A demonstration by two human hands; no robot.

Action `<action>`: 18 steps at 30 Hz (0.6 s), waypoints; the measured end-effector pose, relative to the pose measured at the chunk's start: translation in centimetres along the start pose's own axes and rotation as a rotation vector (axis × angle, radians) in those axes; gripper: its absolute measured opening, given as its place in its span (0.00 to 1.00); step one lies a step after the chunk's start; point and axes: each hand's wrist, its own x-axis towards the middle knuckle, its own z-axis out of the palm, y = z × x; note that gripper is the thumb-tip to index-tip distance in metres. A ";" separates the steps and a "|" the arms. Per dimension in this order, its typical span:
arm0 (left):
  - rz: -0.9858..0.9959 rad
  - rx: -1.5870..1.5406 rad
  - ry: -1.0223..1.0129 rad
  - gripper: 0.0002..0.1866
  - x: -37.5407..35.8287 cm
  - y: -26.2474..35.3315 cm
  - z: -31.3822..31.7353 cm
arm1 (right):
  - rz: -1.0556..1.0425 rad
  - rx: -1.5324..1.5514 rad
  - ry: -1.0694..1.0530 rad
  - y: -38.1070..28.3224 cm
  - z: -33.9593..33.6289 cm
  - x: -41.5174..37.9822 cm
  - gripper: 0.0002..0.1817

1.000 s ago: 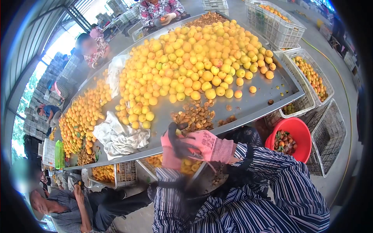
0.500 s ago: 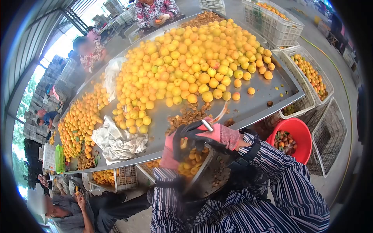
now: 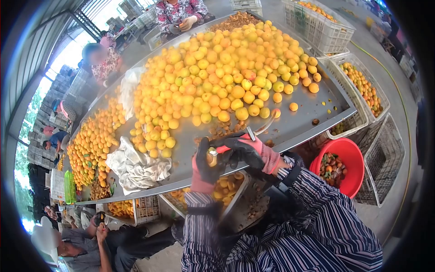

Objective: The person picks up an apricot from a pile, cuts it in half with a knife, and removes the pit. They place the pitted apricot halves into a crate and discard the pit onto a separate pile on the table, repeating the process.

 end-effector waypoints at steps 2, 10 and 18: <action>-0.602 -0.622 -0.021 0.29 -2.6 -3.7 0.6 | 0.003 -0.030 0.036 0.1 -0.2 0.0 0.17; -0.308 -0.101 -0.303 0.21 -2.3 -5.9 0.4 | -0.760 -1.191 0.156 4.5 -1.5 2.2 0.21; -1.475 -0.779 0.593 0.28 0.8 -5.8 2.4 | -0.258 -1.346 -0.068 2.7 0.0 1.4 0.24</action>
